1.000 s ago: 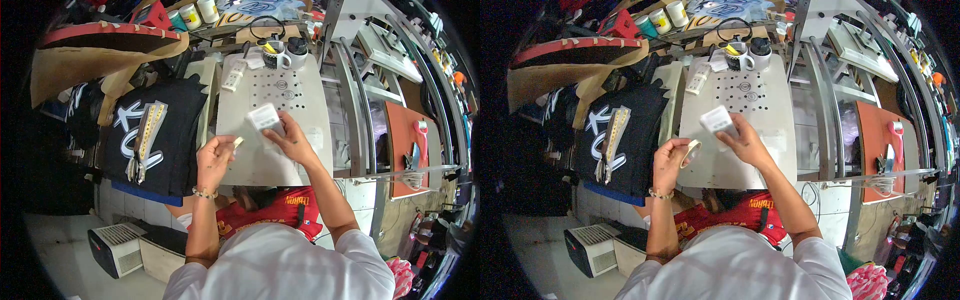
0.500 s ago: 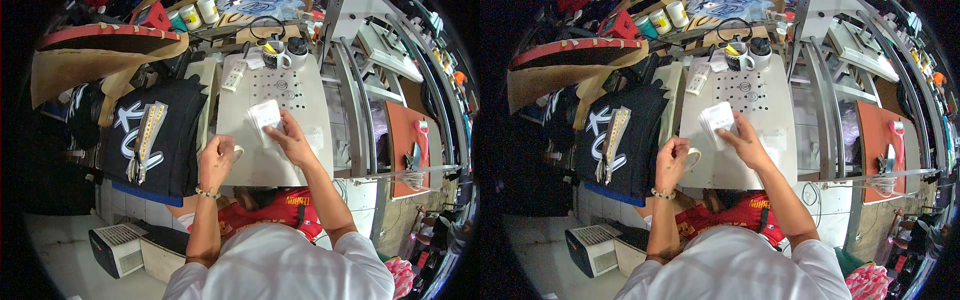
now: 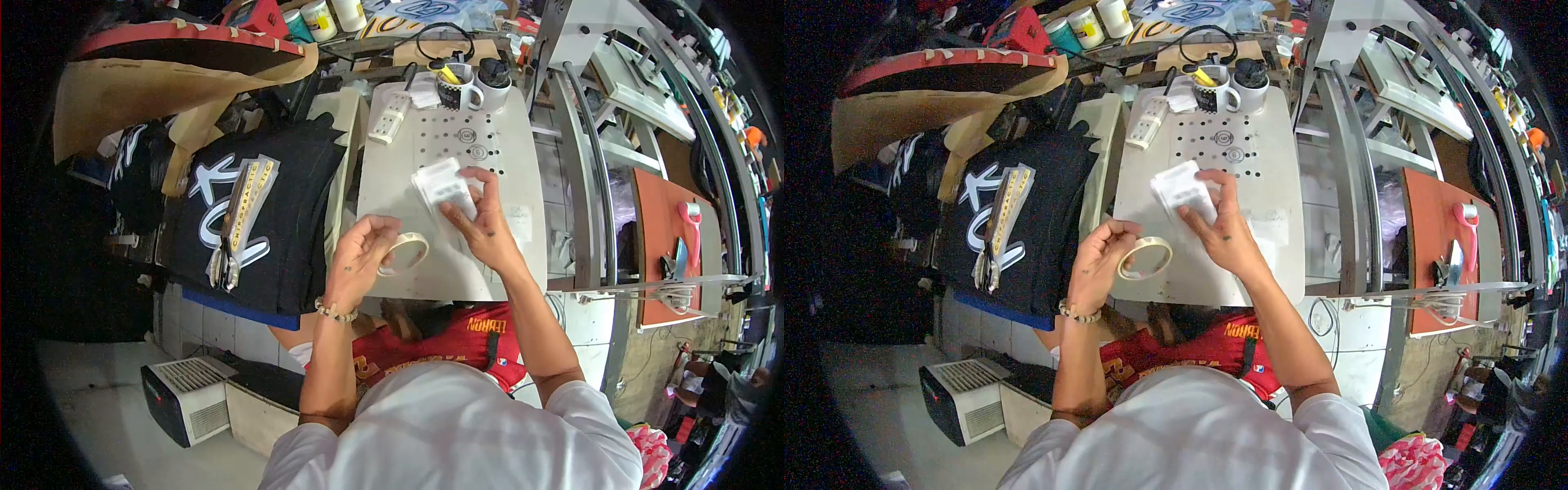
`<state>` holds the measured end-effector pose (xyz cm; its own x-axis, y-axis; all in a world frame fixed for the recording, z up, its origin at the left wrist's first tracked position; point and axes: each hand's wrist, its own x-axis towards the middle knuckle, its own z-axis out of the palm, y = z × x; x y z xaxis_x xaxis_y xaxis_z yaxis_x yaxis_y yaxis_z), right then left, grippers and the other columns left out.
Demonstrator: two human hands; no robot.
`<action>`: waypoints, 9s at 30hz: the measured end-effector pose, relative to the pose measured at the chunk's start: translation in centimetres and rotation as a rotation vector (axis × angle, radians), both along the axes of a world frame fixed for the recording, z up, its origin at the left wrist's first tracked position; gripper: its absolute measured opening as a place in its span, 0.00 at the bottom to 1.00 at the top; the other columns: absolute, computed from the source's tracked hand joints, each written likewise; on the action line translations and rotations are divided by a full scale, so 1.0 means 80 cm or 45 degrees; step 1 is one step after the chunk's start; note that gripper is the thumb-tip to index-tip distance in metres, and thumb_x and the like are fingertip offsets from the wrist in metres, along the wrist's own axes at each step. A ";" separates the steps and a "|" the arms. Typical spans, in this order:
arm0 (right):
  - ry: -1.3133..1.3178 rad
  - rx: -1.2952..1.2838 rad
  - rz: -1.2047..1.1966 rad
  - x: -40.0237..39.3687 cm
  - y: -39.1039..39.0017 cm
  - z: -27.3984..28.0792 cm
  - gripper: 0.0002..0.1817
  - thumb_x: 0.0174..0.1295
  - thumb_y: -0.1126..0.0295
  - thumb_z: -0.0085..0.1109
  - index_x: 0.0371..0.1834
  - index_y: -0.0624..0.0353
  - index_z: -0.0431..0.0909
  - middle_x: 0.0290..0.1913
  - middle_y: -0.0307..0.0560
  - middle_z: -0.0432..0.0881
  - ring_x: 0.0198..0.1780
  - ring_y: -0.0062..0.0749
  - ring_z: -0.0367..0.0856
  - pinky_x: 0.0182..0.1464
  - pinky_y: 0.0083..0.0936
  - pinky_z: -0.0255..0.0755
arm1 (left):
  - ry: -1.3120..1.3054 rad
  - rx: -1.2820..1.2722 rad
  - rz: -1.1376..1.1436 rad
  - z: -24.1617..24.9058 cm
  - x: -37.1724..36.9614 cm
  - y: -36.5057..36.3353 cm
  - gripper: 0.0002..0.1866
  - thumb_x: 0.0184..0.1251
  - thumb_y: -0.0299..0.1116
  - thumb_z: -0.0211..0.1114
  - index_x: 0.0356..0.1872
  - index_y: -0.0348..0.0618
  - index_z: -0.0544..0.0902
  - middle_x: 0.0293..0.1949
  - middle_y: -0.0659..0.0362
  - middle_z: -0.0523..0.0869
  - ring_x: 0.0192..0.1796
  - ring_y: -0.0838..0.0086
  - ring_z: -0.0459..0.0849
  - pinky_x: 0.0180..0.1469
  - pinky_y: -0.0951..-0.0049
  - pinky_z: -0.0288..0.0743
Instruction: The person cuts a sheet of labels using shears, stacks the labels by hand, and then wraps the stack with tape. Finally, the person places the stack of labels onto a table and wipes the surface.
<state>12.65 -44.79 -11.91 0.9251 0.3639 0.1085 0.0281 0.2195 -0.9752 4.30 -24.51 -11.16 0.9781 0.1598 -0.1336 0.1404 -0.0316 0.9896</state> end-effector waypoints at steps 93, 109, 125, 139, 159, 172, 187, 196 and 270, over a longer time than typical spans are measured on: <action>0.256 0.013 0.411 0.011 -0.011 0.005 0.20 0.64 0.75 0.68 0.58 0.60 0.78 0.49 0.40 0.84 0.48 0.20 0.81 0.53 0.23 0.75 | -0.251 -0.221 -0.227 -0.068 0.038 -0.021 0.22 0.68 0.22 0.65 0.63 0.38 0.76 0.54 0.56 0.84 0.53 0.76 0.84 0.54 0.73 0.79; -0.378 -0.218 0.176 0.006 -0.025 -0.011 0.21 0.59 0.76 0.73 0.55 0.59 0.78 0.45 0.38 0.83 0.46 0.24 0.80 0.49 0.25 0.76 | 0.309 -0.659 -0.404 -0.017 0.117 -0.002 0.10 0.64 0.27 0.70 0.43 0.41 0.79 0.40 0.59 0.86 0.39 0.75 0.86 0.41 0.74 0.82; -0.303 -0.476 0.194 0.007 -0.035 -0.034 0.22 0.54 0.79 0.73 0.52 0.60 0.77 0.43 0.45 0.82 0.42 0.31 0.81 0.41 0.28 0.75 | -0.018 -0.267 -0.354 0.016 0.139 -0.026 0.07 0.65 0.26 0.69 0.41 0.41 0.80 0.41 0.55 0.88 0.46 0.69 0.89 0.47 0.68 0.85; -0.473 -0.685 -0.061 0.030 -0.035 -0.049 0.28 0.50 0.76 0.77 0.51 0.61 0.71 0.42 0.54 0.84 0.45 0.47 0.84 0.47 0.35 0.77 | -0.351 -0.047 -0.420 0.076 0.040 -0.049 0.06 0.66 0.22 0.67 0.40 0.37 0.79 0.41 0.53 0.89 0.46 0.74 0.87 0.50 0.75 0.80; -0.318 -0.196 0.007 0.023 -0.036 0.014 0.24 0.64 0.78 0.63 0.65 0.61 0.75 0.57 0.45 0.80 0.59 0.28 0.76 0.64 0.27 0.67 | 0.140 0.094 -0.368 -0.001 0.012 -0.037 0.15 0.76 0.32 0.58 0.58 0.36 0.76 0.26 0.57 0.84 0.27 0.75 0.84 0.32 0.72 0.79; -0.477 -0.430 0.033 0.024 -0.049 0.004 0.16 0.68 0.75 0.60 0.58 0.58 0.80 0.49 0.39 0.80 0.47 0.23 0.74 0.48 0.20 0.67 | 0.181 -0.049 -0.312 0.011 0.018 -0.042 0.15 0.77 0.42 0.60 0.39 0.38 0.83 0.21 0.61 0.81 0.18 0.82 0.78 0.17 0.83 0.68; 0.047 0.029 0.166 0.012 -0.037 0.003 0.18 0.68 0.77 0.58 0.61 0.59 0.76 0.54 0.41 0.80 0.51 0.18 0.76 0.53 0.18 0.71 | 0.107 0.130 -0.219 -0.016 0.027 -0.047 0.16 0.78 0.42 0.60 0.37 0.37 0.82 0.19 0.64 0.78 0.18 0.84 0.74 0.19 0.82 0.68; 0.434 0.545 0.213 0.008 -0.013 -0.018 0.16 0.66 0.74 0.65 0.55 0.56 0.74 0.49 0.41 0.81 0.48 0.25 0.81 0.50 0.26 0.77 | -0.082 0.175 -0.216 -0.009 0.033 -0.050 0.11 0.77 0.35 0.61 0.45 0.35 0.82 0.25 0.61 0.82 0.25 0.81 0.78 0.26 0.77 0.72; 0.525 0.310 0.408 -0.031 -0.013 -0.014 0.46 0.71 0.28 0.23 0.68 0.60 0.68 0.48 0.51 0.83 0.42 0.39 0.86 0.36 0.33 0.80 | -0.537 0.373 0.072 0.018 0.029 -0.070 0.49 0.48 0.42 0.85 0.65 0.35 0.62 0.56 0.49 0.78 0.48 0.67 0.82 0.45 0.66 0.82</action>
<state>10.17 -45.82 -13.07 0.7562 0.6429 -0.1219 -0.4488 0.3740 -0.8116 6.61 -30.08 -9.74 0.9260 0.1856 0.3288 -0.2594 -0.3200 0.9112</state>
